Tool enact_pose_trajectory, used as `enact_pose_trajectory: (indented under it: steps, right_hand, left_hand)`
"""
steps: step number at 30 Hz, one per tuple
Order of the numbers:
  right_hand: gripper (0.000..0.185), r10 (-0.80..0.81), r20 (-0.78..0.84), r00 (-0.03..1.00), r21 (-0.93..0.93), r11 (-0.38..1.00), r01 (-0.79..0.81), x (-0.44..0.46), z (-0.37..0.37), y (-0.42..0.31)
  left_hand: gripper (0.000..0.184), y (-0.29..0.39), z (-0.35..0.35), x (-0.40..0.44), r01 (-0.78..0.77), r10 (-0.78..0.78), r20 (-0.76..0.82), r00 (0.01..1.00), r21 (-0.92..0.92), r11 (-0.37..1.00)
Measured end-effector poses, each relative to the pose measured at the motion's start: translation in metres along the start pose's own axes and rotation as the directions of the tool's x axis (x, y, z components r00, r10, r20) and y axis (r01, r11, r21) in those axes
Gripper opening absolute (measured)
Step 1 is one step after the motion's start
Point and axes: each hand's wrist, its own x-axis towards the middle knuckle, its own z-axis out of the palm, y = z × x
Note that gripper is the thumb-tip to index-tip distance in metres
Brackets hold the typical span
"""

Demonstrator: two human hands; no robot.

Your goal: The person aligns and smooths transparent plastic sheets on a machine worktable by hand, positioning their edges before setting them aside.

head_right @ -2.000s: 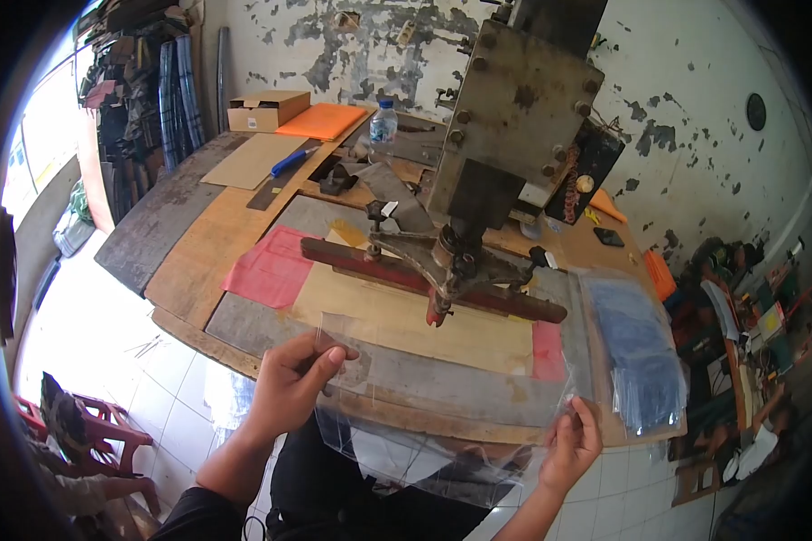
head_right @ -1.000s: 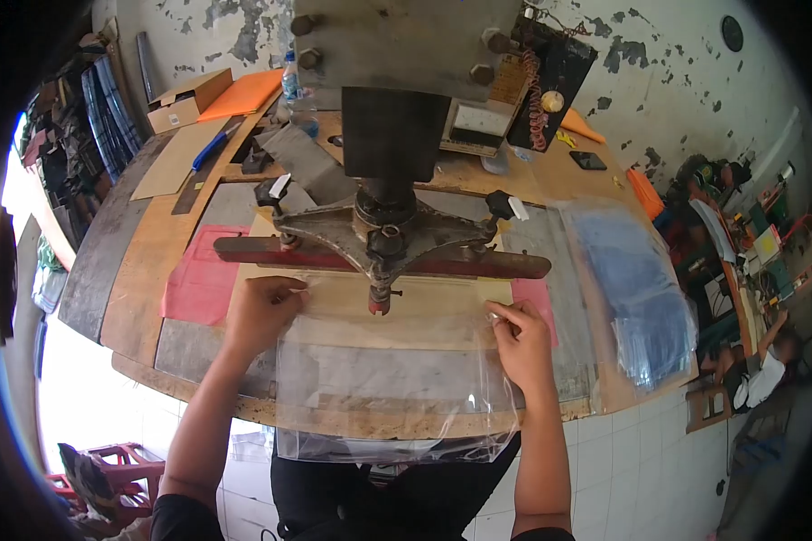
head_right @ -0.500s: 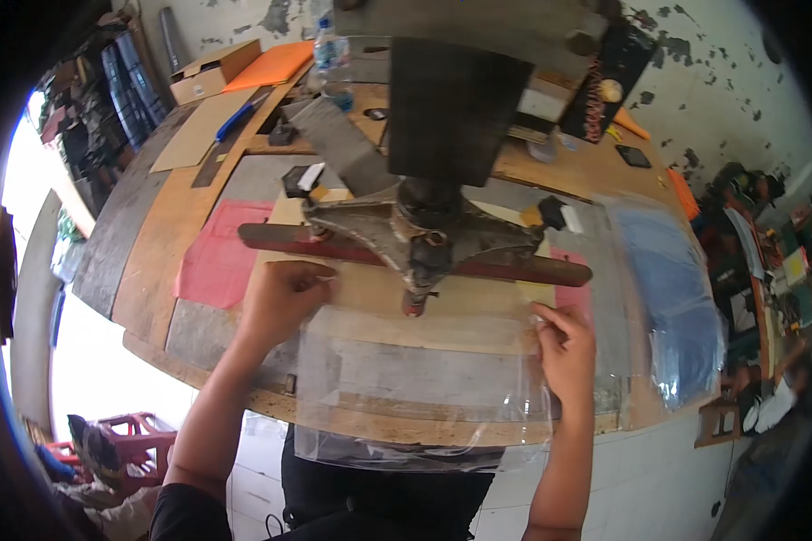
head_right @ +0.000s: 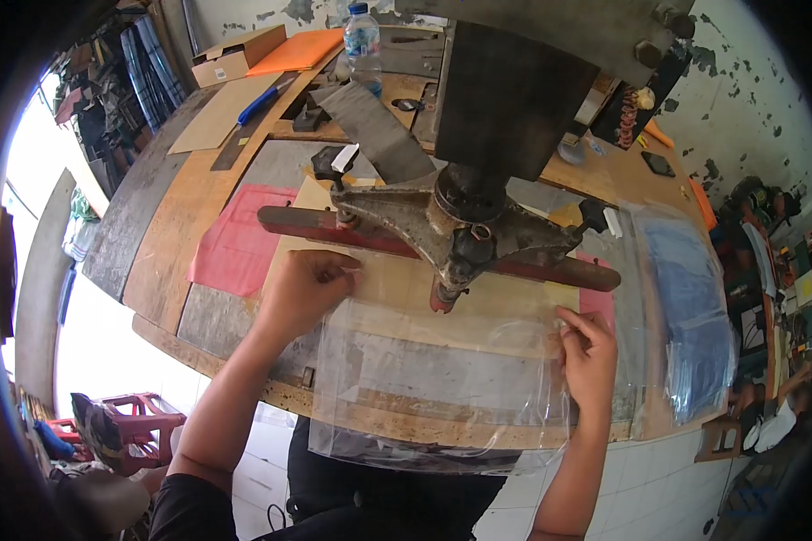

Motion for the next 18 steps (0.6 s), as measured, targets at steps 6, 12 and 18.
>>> enact_pose_trajectory:
  steps: [6,12,18]
  right_hand:
    - [0.026,-0.036,0.003,0.999,-0.027,0.999,0.036,0.0003,-0.0008,0.0031]
    - [0.026,-0.031,0.004,1.000,-0.044,0.999,0.031,0.0001,-0.0015,-0.0016]
    - [0.026,-0.013,-0.005,1.000,-0.008,1.000,0.013,-0.0014,0.0003,0.0039]
  left_hand:
    - [0.031,-0.0027,0.0010,0.0013,-0.021,0.021,-0.006,1.000,0.006,1.000]
    - [0.030,-0.0072,0.0029,0.0033,-0.019,0.019,-0.009,1.000,0.013,1.000]
    - [0.029,0.0008,0.0020,-0.0044,-0.058,0.059,-0.044,0.997,0.035,0.998]
